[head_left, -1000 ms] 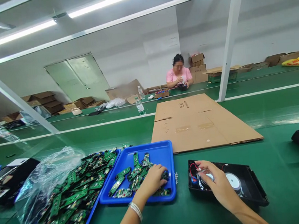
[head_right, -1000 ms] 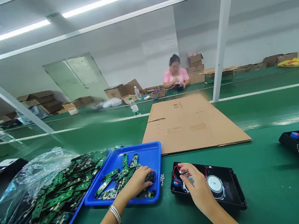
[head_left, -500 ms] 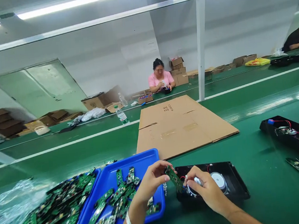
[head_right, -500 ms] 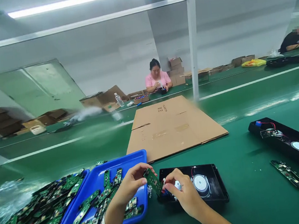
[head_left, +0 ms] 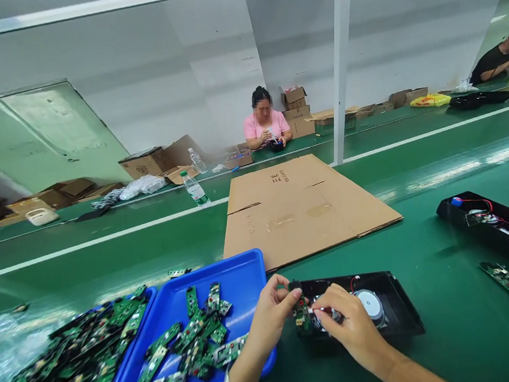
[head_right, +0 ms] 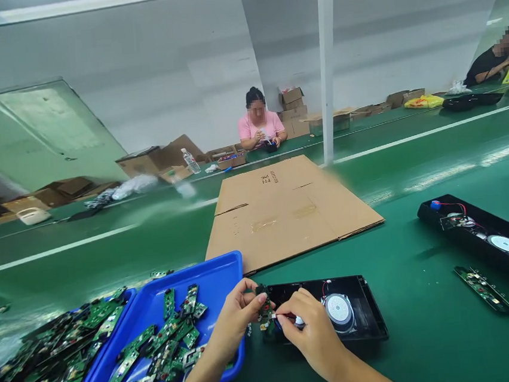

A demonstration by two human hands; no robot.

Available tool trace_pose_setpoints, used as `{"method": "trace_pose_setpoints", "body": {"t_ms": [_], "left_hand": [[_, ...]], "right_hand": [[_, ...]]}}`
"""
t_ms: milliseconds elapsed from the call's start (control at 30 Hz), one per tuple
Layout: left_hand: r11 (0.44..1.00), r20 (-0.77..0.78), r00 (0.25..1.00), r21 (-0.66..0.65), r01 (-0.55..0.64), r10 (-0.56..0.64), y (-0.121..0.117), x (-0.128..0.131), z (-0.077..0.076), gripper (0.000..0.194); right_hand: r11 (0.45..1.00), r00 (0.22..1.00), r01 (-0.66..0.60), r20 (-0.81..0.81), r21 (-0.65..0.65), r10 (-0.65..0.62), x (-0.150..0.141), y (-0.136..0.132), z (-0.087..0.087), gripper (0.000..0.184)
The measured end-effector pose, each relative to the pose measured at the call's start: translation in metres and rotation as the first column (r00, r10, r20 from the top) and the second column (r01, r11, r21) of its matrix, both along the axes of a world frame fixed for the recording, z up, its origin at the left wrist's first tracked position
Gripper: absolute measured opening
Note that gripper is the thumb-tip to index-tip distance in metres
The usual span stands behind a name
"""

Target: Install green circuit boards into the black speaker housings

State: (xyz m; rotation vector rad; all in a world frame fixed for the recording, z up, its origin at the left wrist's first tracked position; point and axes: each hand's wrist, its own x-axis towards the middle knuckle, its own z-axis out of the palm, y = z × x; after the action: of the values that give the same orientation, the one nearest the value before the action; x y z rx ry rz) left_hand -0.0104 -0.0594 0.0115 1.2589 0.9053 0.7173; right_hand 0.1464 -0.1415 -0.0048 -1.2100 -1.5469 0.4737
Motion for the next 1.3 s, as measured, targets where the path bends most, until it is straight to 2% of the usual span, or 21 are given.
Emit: {"method": "trace_pose_setpoints", "body": {"t_ms": [167, 267, 367, 667, 867, 1033, 1300], "left_hand": [[0.997, -0.108, 0.994, 0.073, 0.026, -0.018, -0.013, -0.001, 0.01, 0.035], [0.989, -0.213, 0.977, 0.146, 0.0, 0.031, -0.023, -0.001, 0.017, 0.029], [0.97, -0.312, 0.947, 0.245, 0.005, 0.074, -0.029, -0.001, 0.021, 0.026], [0.926, -0.336, 0.936, 0.375, 0.029, 0.107, -0.033, 0.004, 0.017, 0.033], [0.872, -0.336, 0.933, 0.486, 0.051, 0.132, -0.039, 0.004, 0.016, 0.029], [0.816, -0.344, 0.919, 0.576, 0.044, 0.193, -0.041, 0.004, 0.016, 0.026], [0.726, -0.361, 0.903, 0.683, 0.086, 0.233, -0.045, 0.001, 0.012, 0.029]], "right_hand": [[0.981, 0.994, 0.069, 0.069, 0.182, -0.083, -0.002, 0.0, -0.004, 0.013], [0.937, 0.977, 0.103, 0.143, 0.335, -0.158, -0.006, 0.0, -0.007, 0.015], [0.906, 0.945, 0.126, 0.231, 0.404, -0.234, -0.01, -0.001, -0.009, 0.015], [0.889, 0.844, 0.065, 0.451, 0.453, -0.291, -0.008, -0.002, -0.009, 0.016], [0.871, 0.869, 0.089, 0.389, 0.483, -0.304, -0.008, -0.003, -0.009, 0.014], [0.878, 0.862, 0.074, 0.413, 0.472, -0.295, -0.005, -0.004, -0.005, 0.016], [0.859, 0.885, 0.079, 0.361, 0.507, -0.295, -0.007, -0.006, -0.002, 0.02]]}}
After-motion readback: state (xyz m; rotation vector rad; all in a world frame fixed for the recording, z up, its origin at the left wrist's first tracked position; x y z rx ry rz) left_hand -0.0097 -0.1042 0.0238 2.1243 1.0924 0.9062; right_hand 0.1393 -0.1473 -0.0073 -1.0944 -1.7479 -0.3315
